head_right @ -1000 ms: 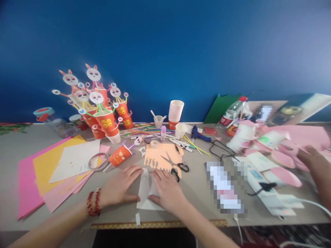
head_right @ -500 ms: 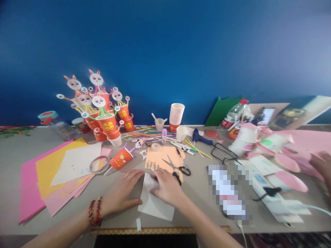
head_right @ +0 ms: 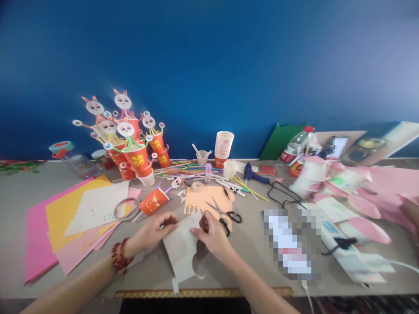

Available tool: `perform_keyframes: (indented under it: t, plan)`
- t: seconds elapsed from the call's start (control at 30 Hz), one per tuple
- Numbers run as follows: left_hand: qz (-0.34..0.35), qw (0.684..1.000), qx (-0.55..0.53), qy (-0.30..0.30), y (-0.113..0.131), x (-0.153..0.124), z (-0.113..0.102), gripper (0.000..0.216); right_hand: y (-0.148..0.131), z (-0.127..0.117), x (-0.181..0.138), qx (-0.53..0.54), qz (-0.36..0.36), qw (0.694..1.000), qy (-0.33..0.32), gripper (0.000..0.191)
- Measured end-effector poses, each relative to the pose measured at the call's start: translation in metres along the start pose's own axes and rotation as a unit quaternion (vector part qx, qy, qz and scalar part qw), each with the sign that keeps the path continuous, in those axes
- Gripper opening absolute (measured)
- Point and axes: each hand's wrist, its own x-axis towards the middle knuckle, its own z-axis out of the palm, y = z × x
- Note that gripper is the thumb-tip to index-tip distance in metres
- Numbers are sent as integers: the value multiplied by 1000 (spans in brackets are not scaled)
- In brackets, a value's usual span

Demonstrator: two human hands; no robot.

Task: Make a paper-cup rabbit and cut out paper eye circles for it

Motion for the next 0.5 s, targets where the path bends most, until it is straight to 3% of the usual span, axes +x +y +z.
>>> perform_keyframes:
  t: [0.1, 0.27, 0.37, 0.5]
  plan:
    - [8, 1000, -17, 24, 0, 7, -4, 16, 2, -1, -4, 33, 23, 999, -15, 39]
    - [38, 997, 64, 32, -3, 23, -8, 18, 3, -11, -12, 37, 35, 998, -32, 37]
    - [73, 987, 144, 23, -5, 33, -7, 21, 4, -20, -18, -68, 7, 997, -28, 38]
    - [94, 978, 188, 3, -5, 40, -1, 23, 5, -28, -26, -237, -41, 971, 9, 39]
